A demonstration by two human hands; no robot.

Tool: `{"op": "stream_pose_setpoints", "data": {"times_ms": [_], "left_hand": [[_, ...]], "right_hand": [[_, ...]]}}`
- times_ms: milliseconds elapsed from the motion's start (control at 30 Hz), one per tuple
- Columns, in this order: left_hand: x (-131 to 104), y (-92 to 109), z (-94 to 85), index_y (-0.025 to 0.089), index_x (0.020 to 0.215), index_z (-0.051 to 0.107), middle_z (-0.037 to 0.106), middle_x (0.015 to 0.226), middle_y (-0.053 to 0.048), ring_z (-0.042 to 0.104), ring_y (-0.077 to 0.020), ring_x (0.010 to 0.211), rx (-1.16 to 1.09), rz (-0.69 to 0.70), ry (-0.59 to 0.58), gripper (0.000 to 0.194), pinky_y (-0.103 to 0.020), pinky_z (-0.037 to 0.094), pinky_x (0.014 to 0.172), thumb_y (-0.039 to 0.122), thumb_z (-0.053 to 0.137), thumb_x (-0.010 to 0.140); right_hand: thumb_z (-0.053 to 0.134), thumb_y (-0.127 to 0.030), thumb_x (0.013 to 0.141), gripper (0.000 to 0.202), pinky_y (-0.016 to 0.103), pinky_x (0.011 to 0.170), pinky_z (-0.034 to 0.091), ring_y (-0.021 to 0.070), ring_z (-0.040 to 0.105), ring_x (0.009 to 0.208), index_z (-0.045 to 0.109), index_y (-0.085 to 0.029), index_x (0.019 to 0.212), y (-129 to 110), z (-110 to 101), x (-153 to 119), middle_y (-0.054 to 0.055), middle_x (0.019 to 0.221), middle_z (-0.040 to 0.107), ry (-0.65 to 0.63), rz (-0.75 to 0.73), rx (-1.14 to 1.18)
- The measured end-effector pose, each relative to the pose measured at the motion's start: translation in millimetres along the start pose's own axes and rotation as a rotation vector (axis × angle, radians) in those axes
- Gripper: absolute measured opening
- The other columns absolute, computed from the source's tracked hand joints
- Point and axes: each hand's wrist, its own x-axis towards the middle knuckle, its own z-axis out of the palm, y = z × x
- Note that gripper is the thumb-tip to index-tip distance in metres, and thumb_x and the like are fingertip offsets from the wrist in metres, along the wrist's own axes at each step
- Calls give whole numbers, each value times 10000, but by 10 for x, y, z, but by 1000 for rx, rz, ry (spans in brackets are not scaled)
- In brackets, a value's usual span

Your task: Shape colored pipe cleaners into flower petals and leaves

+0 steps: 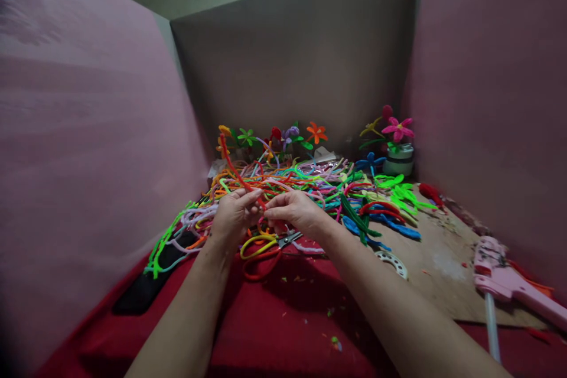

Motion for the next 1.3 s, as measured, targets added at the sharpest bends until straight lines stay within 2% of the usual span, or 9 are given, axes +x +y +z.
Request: {"op": "stream_pose_setpoints", "data": {"times_ms": [167, 267, 333, 467, 600, 800, 967, 1133, 1300], "left_hand": [[4, 151, -107, 148, 662, 546, 583, 539, 3, 449, -71, 352, 158, 90, 42, 269, -176, 298, 331, 389, 665, 645], [-92, 195, -186, 159, 591, 576, 559, 493, 4, 452, -94, 371, 479, 78, -144, 158, -192, 274, 364, 269, 685, 621], [-199, 114, -218, 180, 549, 583, 541, 476, 15, 465, -112, 413, 675, 134, -336, 151, -200, 262, 408, 127, 723, 531], [-402, -202, -256, 212, 521, 532, 461, 461, 49, 341, -97, 378, 788, 342, -293, 311, -219, 200, 446, -35, 701, 437], [-429, -361, -384, 219, 606, 553, 522, 558, 4, 400, -131, 458, 779, 378, -317, 273, -234, 240, 500, -13, 670, 524], [-357, -221, -580, 242, 799, 605, 626, 738, -42, 547, -177, 633, 1073, 518, -406, 208, -237, 360, 566, 150, 650, 618], [-452, -88, -370, 253, 1086, 500, 625, 997, -51, 590, -201, 883, 1522, 356, -454, 305, -284, 439, 726, 238, 455, 784], [-550, -80, 52, 195, 1221, 401, 561, 1082, -100, 550, -190, 946, 1678, 517, -438, 391, -300, 451, 784, 154, 315, 842], [-572, -113, 365, 146, 1260, 394, 542, 935, -112, 546, -214, 832, 1991, 585, -381, 467, -320, 467, 683, 54, 300, 812]], "right_hand": [[669, -201, 648, 121, 173, 389, 375, 66, 493, 376, 585, -114, 640, -38, -21, 50, -15, 497, 583, 96, 37, 227], [619, -108, 687, 46, 185, 435, 434, 71, 512, 416, 585, -103, 657, -174, -79, 106, -2, 514, 584, 176, 37, 394], [539, -45, 734, 84, 176, 429, 433, 69, 509, 424, 591, -93, 689, -288, -109, 148, 9, 516, 584, 221, 40, 469], [458, 6, 774, 163, 183, 438, 452, 70, 505, 423, 596, -71, 735, -438, -124, 166, 24, 522, 590, 294, 105, 528], [494, -15, 762, 122, 184, 437, 453, 74, 511, 430, 606, -61, 745, -427, -192, -38, 23, 518, 581, 264, 199, 489], [568, -60, 723, 68, 173, 428, 422, 74, 529, 445, 625, -64, 760, -319, -531, -582, 24, 565, 592, 254, 216, 455], [598, -96, 710, 75, 180, 472, 424, 64, 525, 466, 641, -62, 762, -249, -658, -808, 25, 576, 586, 276, 190, 475], [620, -119, 686, 52, 212, 497, 434, 85, 540, 483, 632, -84, 723, -212, -629, -823, 27, 573, 591, 280, 161, 485], [624, -139, 673, 93, 214, 469, 412, 93, 549, 435, 601, -94, 752, -172, -609, -821, 22, 545, 607, 310, 126, 470]]}}
